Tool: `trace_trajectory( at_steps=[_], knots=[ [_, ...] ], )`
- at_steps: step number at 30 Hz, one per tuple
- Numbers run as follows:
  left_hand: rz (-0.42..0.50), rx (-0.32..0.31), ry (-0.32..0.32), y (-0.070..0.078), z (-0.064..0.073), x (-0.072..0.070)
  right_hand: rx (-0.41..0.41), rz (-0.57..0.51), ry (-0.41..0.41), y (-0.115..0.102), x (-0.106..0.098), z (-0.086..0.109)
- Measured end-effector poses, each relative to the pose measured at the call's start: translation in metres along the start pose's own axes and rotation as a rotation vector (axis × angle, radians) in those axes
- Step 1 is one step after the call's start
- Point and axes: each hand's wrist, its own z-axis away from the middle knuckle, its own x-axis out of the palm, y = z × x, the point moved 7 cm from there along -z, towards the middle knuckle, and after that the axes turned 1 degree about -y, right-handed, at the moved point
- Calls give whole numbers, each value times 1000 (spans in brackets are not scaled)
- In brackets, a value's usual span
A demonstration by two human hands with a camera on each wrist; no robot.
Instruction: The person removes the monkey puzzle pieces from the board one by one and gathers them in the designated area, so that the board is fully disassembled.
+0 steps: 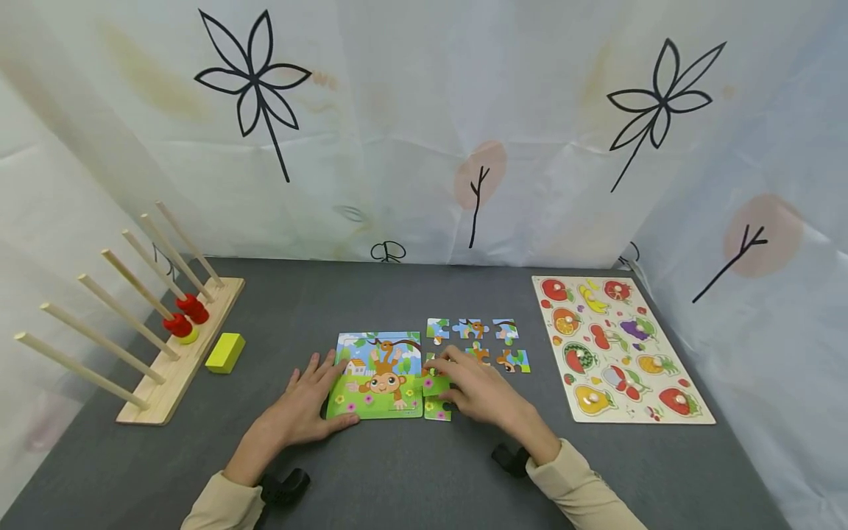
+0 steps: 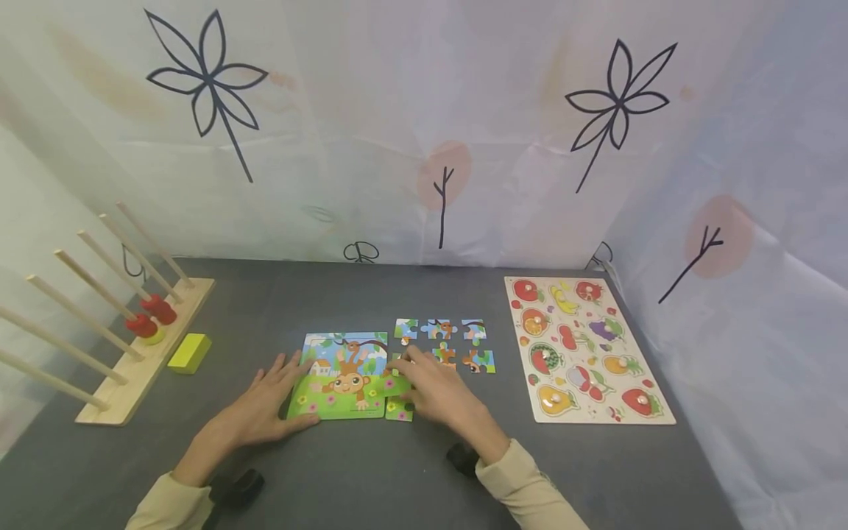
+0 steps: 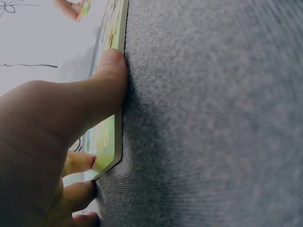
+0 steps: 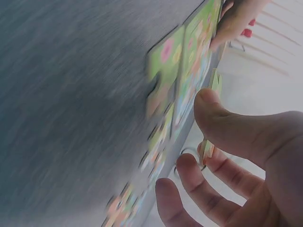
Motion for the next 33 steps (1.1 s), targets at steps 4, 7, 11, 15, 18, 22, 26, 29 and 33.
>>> trace_trajectory(
  at_steps=[4, 7, 11, 15, 18, 22, 26, 29, 33],
  knots=[
    [6, -3, -5, 0, -1, 0, 25, 20, 28, 13, -8, 11],
    [3, -3, 0, -1, -1, 0, 37, 40, 45, 21, -13, 19],
    [0, 4, 5, 0, -1, 0, 85, 49, 38, 32, -16, 28],
    [7, 2, 2, -1, -2, 1, 149, 47, 6, 41, -16, 38],
    [10, -5, -3, -2, -2, 2, 180, 21, -16, 47, -14, 45],
    [5, -7, 1, -3, -2, 1, 181, 9, -24, 51, -12, 52],
    [3, -11, -2, -3, -2, 1, 164, 36, -22, 53, -11, 56],
    [4, -11, -4, -3, -2, 2, 154, 50, -24, 53, -11, 58],
    [2, -7, -3, -2, -2, 1, 160, 46, -41, 55, -10, 59]
  ],
)
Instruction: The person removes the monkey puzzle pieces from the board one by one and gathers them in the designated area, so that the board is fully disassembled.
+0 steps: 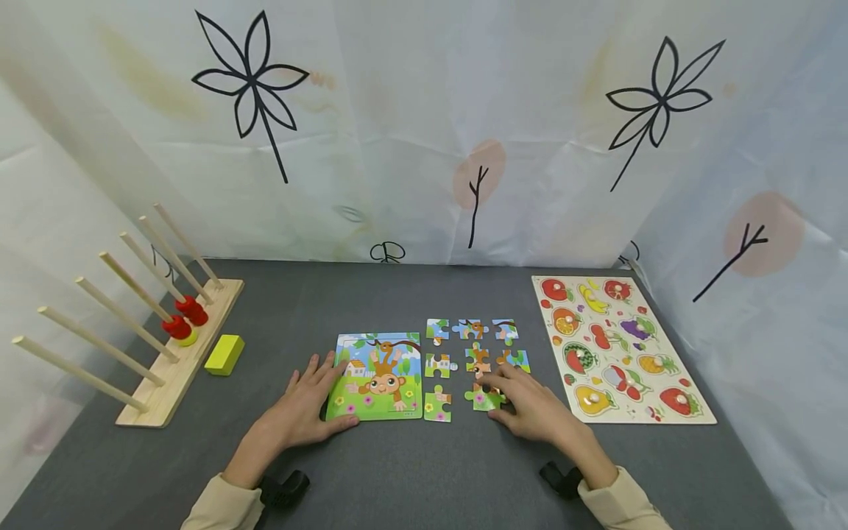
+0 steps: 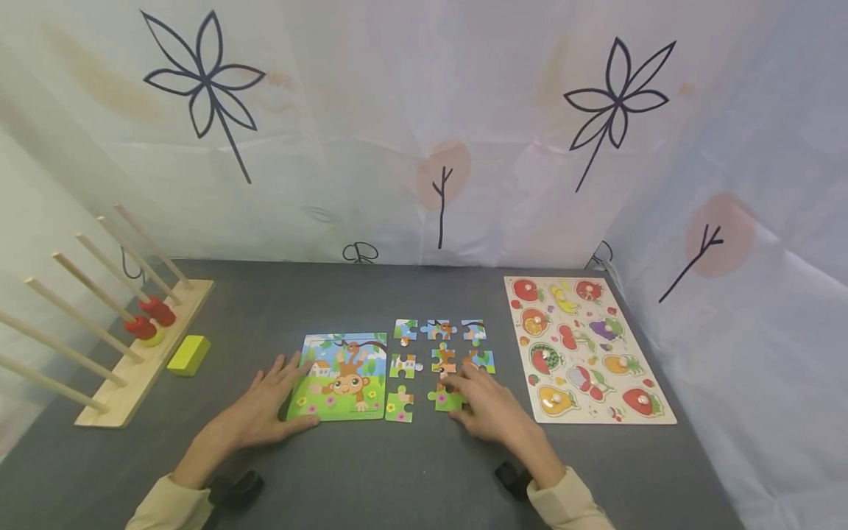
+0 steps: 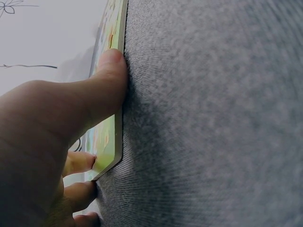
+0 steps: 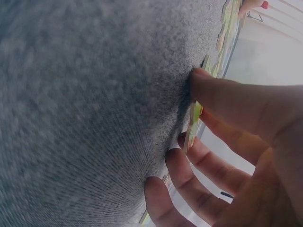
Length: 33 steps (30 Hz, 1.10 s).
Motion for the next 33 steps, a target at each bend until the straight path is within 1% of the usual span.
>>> trace_trajectory(
  at_steps=[5, 9, 18, 22, 26, 33],
  knots=[
    [-8, -1, 0, 0, 0, 0, 21, -13, -27, 1, 1, -1],
    [-3, 4, -1, 1, 1, 0, 25, -24, -31, 0, 1, -1],
    [-6, 9, 5, 1, 1, -1, 10, -44, 23, -7, -4, -8],
    [-2, 8, 2, 1, 2, -1, -16, -32, 41, -17, -6, -17],
    [-4, 4, 2, 0, 2, -1, -60, -30, 47, -31, -7, -30],
    [0, -15, -5, 0, 1, 0, -101, -64, 40, -53, -9, -53]
  ],
)
